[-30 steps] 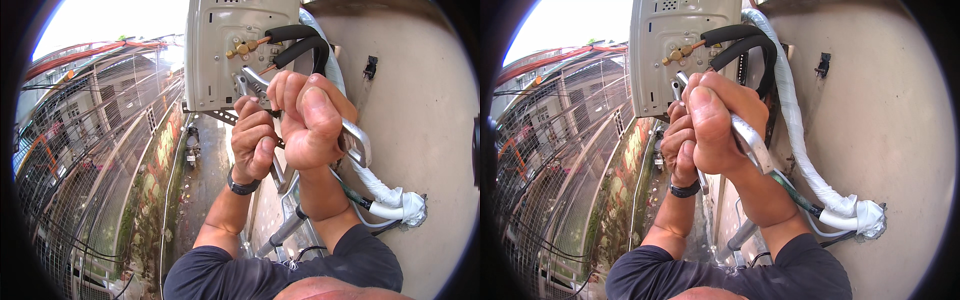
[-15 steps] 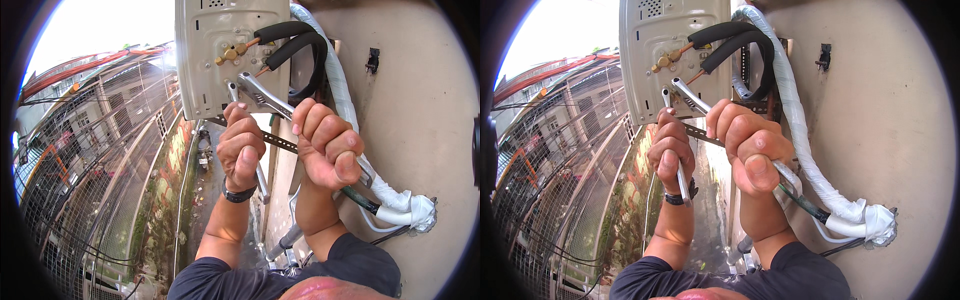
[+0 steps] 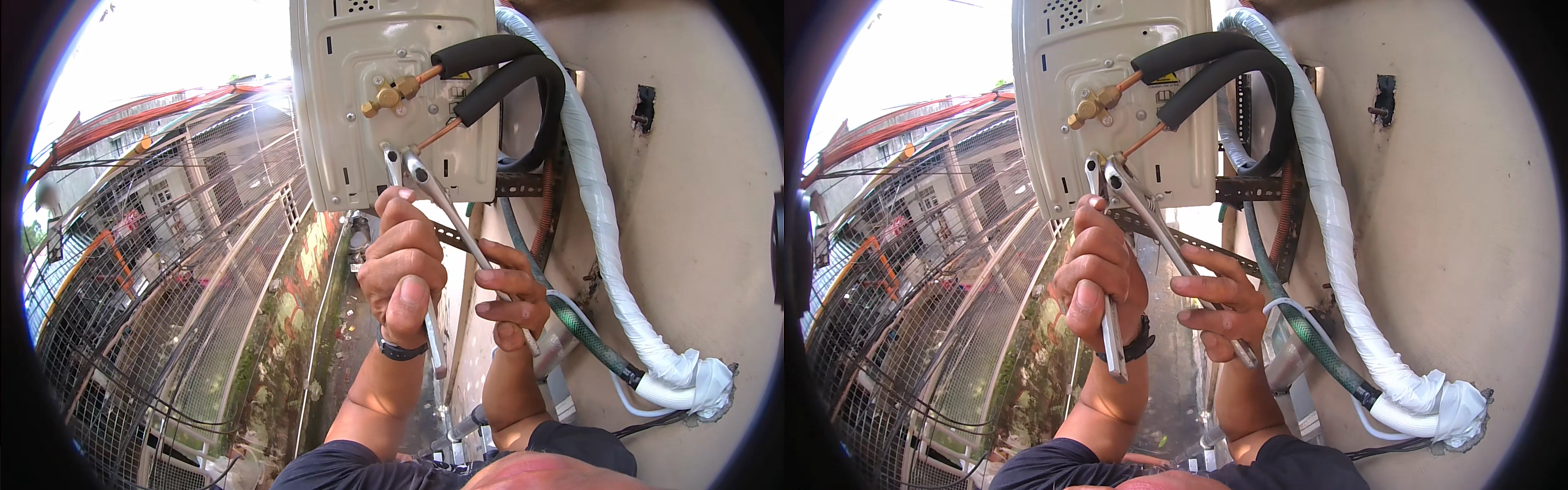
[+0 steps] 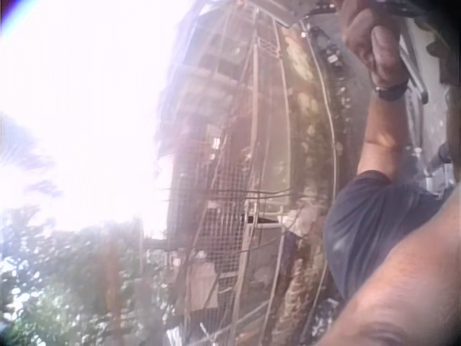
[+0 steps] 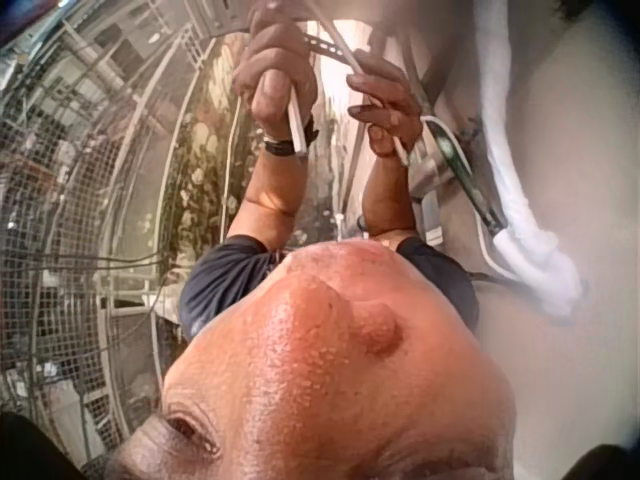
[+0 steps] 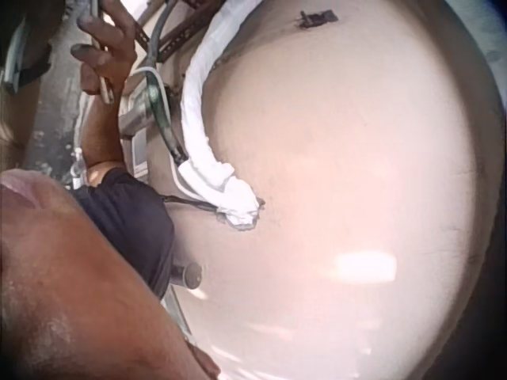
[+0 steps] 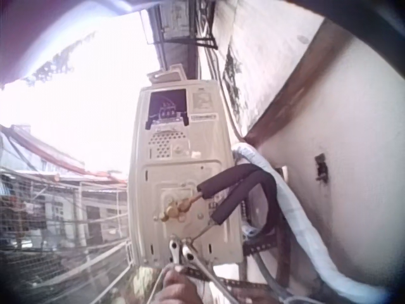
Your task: The person connects copper pipes and electrical wires to the outdoor unit of an air conditioner using two adjustable wrenches.
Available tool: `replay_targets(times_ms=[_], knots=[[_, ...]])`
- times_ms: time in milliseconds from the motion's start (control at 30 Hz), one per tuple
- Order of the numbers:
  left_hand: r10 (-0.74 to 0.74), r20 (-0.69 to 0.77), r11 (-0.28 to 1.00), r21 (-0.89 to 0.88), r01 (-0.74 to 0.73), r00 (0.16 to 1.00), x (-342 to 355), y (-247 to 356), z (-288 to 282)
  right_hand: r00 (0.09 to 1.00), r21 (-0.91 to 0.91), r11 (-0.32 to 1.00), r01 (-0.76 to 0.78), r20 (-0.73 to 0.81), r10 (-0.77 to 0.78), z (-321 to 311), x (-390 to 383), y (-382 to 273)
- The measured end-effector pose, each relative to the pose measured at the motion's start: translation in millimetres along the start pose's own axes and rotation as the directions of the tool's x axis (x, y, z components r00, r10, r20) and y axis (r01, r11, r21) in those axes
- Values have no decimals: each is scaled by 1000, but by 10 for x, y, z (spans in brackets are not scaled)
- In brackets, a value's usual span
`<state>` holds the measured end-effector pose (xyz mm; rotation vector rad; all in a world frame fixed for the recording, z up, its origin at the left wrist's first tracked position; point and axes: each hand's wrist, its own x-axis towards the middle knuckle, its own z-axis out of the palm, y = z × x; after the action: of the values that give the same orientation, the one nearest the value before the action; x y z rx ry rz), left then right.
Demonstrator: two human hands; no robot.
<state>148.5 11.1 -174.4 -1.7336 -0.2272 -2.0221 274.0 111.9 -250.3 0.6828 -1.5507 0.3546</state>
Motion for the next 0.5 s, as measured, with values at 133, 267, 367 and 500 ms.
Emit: replay_targets(times_ms=[133, 267, 367, 500], knots=[[1, -17, 1000, -13, -1, 1000, -12, -43, 23, 998, -39, 999, -27, -53, 25, 92, -90, 115], [-5, -1, 1000, -3, 5, 1000, 7, 1, -9, 998, -58, 998, -12, -64, 8, 201, -207, 216], [-3, 4, 1000, 0, 3, 1000, -12, -12, -17, 994, -76, 995, 61, -83, -68, 157, -170, 372], [8, -4, 1000, -12, -8, 1000, -26, -37, 3, 995, -135, 990, 35, -93, -48, 171, -146, 414]])
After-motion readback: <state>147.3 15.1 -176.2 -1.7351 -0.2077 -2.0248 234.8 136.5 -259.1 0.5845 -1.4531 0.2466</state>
